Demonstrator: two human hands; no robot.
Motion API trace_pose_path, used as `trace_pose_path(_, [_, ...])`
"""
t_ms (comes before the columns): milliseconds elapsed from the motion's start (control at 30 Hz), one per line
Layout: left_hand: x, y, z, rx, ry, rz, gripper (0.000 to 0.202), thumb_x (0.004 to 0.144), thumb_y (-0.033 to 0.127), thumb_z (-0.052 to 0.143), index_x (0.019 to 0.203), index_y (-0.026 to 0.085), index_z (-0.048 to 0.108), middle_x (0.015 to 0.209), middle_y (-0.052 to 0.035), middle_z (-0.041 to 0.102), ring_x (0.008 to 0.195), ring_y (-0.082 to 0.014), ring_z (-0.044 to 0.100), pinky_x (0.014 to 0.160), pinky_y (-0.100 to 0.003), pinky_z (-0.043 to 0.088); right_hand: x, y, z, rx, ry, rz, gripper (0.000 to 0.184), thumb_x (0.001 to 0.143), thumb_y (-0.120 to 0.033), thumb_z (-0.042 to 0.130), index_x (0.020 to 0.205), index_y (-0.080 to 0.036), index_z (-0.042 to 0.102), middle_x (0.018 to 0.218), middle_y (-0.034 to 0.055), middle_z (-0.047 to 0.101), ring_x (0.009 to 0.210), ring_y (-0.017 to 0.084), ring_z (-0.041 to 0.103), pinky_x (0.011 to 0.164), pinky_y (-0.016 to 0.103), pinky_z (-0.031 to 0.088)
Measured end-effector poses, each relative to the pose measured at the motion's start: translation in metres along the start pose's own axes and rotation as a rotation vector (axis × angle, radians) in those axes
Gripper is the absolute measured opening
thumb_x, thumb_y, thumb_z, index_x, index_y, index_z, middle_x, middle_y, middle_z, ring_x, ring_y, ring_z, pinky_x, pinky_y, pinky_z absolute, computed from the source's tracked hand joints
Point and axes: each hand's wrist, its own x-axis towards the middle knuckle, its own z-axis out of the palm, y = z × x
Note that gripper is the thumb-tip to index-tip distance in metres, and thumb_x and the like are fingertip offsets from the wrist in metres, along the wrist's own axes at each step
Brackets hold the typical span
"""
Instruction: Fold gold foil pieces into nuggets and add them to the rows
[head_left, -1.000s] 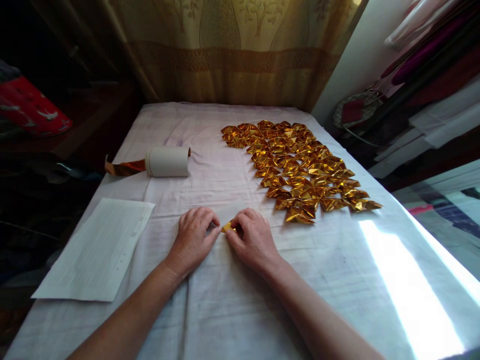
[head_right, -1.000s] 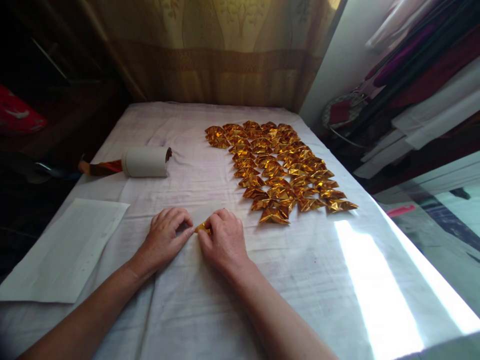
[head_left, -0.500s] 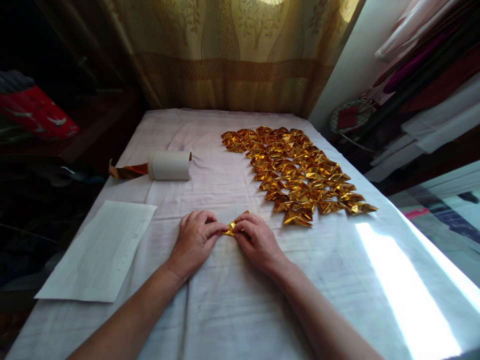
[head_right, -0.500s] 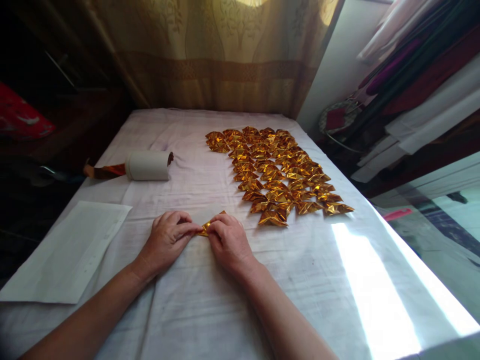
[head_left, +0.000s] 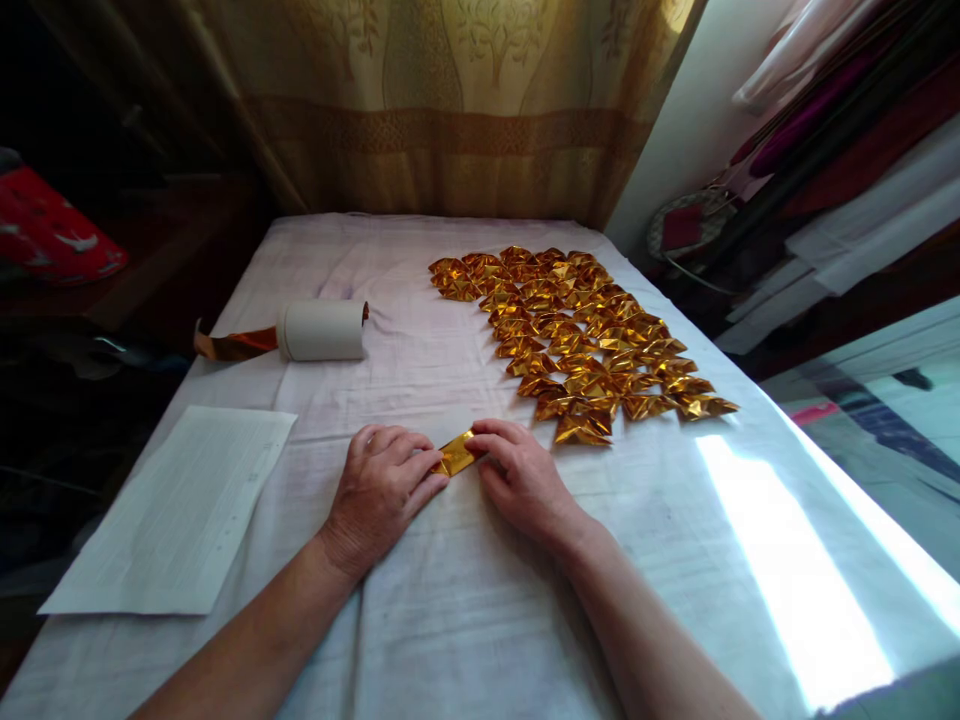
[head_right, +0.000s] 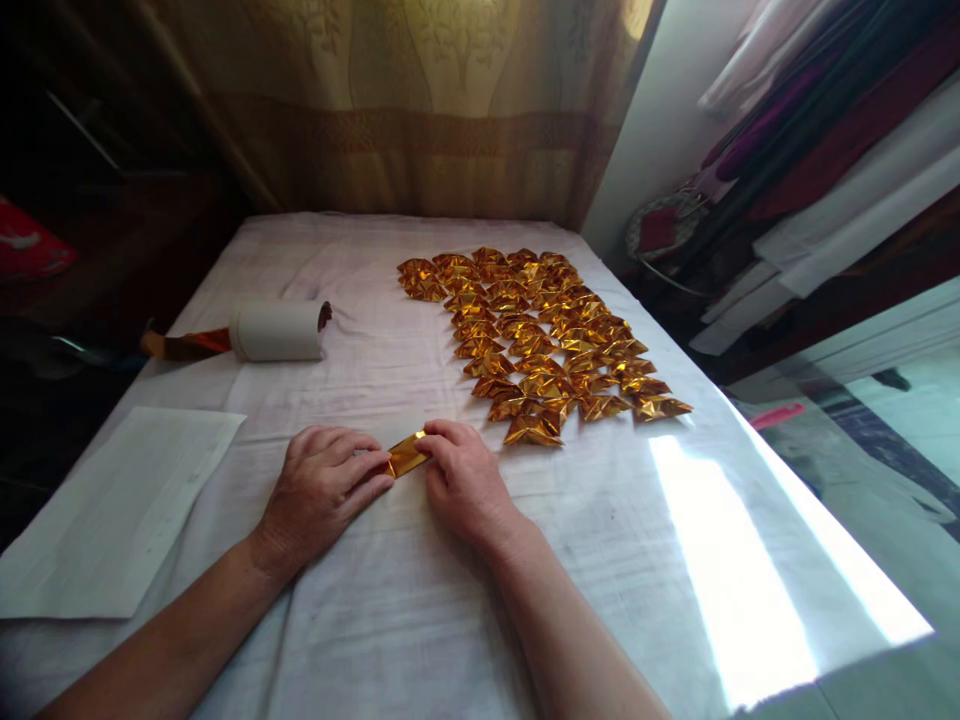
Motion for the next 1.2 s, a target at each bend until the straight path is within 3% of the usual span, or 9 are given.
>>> trace_pose_path(367, [-0.004,0.004,-0.005,0.108,-0.029,-0.011,0.020,0.081,0.037,0.074,0.095,0.023,0.070,0.091,-0.0026,0.067,0.089,-0.0224,0.055,0.082,-0.037,0.039,-0.002,-0.007,0.002,0.067,-0.035,-0.017,0.034,0.076,-0.005,0.058,0.103,-0.022,0.069,0.114,0.0091,0.066,0.108,0.022,0.061,0.094,0.040,0.052])
trace_pose_path(533, [-0.007,-0.001,-0.001,0.144,-0.067,0.006,0.016,0.085,0.034,0.070,0.098,0.023,0.069,0.087,-0.0013,0.066,0.081,-0.0207,0.056,0.075,-0.035,0.041,-0.001,-0.008,0.001,0.068,-0.051,-0.034,0.038,0.074,-0.003,0.055,0.103,-0.022,0.070,0.112,0.0089,0.066,0.106,0.021,0.061,0.093,0.038,0.052])
trace_pose_path(667, [-0.009,-0.007,0.002,0.209,-0.018,0.085,0.018,0.093,0.033,0.060,0.101,0.020,0.068,0.088,-0.0031,0.068,0.078,-0.0194,0.058,0.071,-0.034,0.042,-0.001,-0.007,0.001,0.068,-0.056,-0.052,0.036,0.074,-0.003,0.055,0.101,-0.021,0.070,0.112,0.0091,0.066,0.105,0.021,0.061,0.093,0.038,0.052])
trace_pose_path(800, [-0.010,-0.013,0.003,0.218,0.043,0.134,0.018,0.096,0.031,0.055,0.098,0.019,0.069,0.089,-0.0036,0.070,0.079,-0.0194,0.060,0.072,-0.034,0.043,-0.001,-0.005,0.000,0.038,-0.063,-0.086,0.035,0.077,-0.004,0.056,0.104,-0.021,0.070,0.115,0.0103,0.065,0.107,0.021,0.060,0.093,0.038,0.052])
trace_pose_path(1033, [-0.010,-0.024,-0.001,0.140,0.037,0.185,0.021,0.098,0.029,0.051,0.097,0.020,0.070,0.090,-0.0037,0.071,0.083,-0.0188,0.061,0.079,-0.035,0.046,0.003,-0.007,-0.002,-0.089,-0.068,-0.181,0.023,0.089,-0.012,0.056,0.105,-0.020,0.071,0.116,0.0124,0.065,0.105,0.023,0.061,0.090,0.038,0.053])
trace_pose_path(1200, [-0.012,-0.019,0.001,0.105,0.053,0.240,0.029,0.101,0.022,0.041,0.103,0.017,0.069,0.098,-0.0060,0.071,0.092,-0.0192,0.062,0.086,-0.034,0.050,0.004,-0.006,0.000,-0.089,-0.067,-0.188,0.017,0.095,-0.020,0.055,0.098,-0.023,0.072,0.107,0.0080,0.069,0.096,0.020,0.062,0.086,0.035,0.052])
